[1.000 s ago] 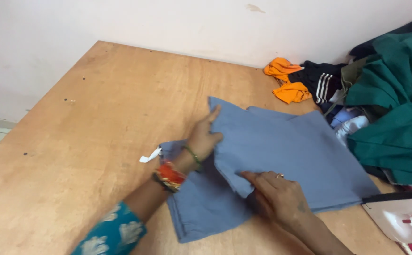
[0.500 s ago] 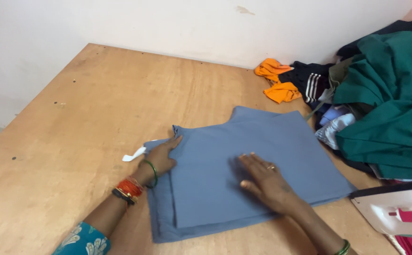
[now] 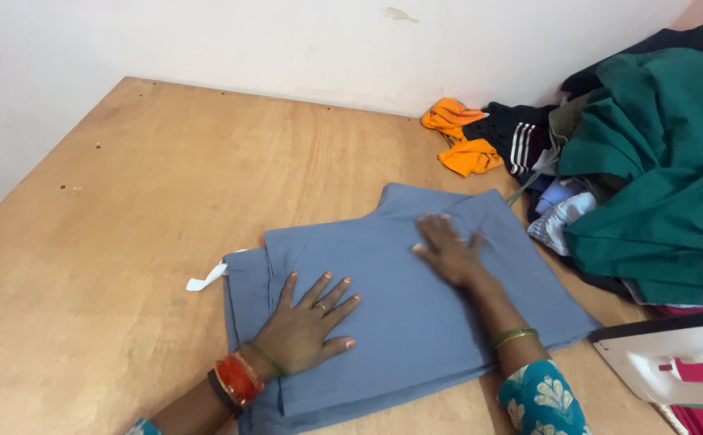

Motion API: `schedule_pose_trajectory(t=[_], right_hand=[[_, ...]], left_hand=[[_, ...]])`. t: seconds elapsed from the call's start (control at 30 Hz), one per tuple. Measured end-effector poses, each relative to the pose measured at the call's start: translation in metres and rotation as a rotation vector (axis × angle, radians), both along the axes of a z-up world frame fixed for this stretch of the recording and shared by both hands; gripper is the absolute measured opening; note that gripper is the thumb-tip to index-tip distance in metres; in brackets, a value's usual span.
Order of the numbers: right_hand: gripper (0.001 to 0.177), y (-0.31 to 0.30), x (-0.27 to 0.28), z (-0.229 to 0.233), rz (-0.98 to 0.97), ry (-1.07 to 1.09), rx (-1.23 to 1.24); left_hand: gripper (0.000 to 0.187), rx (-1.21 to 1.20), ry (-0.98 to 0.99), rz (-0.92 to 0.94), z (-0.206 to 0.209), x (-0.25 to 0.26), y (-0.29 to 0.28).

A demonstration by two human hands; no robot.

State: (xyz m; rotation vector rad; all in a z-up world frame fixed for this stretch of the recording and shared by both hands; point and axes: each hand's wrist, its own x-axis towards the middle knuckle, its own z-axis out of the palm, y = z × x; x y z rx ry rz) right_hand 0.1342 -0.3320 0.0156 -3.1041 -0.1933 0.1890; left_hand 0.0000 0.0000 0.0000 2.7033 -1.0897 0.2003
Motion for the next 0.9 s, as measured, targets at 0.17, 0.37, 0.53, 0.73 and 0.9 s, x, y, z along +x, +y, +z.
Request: schedule_pose_trajectory(t=[0.17,0.37,0.53,0.73,0.9], right_hand=[[0.072,-0.073,0.018,0.003,-0.370,-0.072,0.017],[0.072,-0.142,0.025,-0.045,-0.622,-0.518,0.145],[0.037,-0.182,0.023,-0.076,-0.444,-0.723,-0.042],[0.032,-0.134,-0.011,-0.027,-0.266,-0.760,-0.483],[0.069,-0.040,-0.013,-0.026,-0.014,-0.163,-0.022]], left_hand=[[0.069,-0.097,-0.134,-0.083,-0.012,0.009,0.010],[0.066,-0.118,-0.149,-0.139,-0.003,0.008,0.015],[0.070,-0.010,0.027,-0.117,0.008,0.013,0.022],[0.076,0.030,0.084,-0.174,0.015,0.021,0.029],[0.077,0.041,0.067,-0.181,0.016,0.023,0.028]])
